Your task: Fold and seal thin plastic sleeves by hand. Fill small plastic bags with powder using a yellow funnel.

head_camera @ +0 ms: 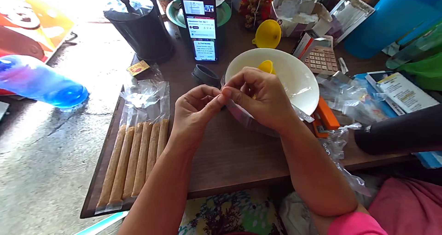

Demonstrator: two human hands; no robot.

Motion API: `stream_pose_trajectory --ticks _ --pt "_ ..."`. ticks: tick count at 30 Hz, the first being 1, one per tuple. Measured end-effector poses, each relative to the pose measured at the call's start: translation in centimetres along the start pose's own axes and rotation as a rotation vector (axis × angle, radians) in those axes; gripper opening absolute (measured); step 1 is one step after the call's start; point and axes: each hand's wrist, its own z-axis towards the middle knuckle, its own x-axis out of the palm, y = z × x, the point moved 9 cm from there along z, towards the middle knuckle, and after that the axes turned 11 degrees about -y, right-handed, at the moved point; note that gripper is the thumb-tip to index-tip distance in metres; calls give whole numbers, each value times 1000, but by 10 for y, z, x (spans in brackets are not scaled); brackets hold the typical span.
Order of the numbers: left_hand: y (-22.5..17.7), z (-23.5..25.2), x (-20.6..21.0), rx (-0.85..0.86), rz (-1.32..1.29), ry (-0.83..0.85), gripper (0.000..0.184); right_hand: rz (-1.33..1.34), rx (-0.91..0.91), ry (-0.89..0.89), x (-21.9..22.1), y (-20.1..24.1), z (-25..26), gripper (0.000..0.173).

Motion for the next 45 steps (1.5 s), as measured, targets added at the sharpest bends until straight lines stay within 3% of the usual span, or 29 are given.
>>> stream_pose_trajectory --ticks 13,17,21,31,35,39,42,45 --pt "-5 0 2 67 65 41 5 3 -67 51 1 5 1 13" --pt "-5 1 3 103 131 43 7 -122 -41 -10 -4 -3 2 14" --pt "-7 0 4 147 173 58 6 -39 -70 59 1 3 1 13" --pt "-3 0 3 129 208 41 5 -258 -110 -3 0 -1 1 16" --pt "-3 1 2 131 194 50 6 -182 -138 51 5 5 1 17" --pt "0 0 4 111 205 47 5 -293 -102 -11 0 -2 1 17" --pt "-2 0 4 108 169 60 5 -191 -134 47 6 6 0 15" --pt "2 0 4 83 188 45 6 -280 -112 0 2 -2 1 17"
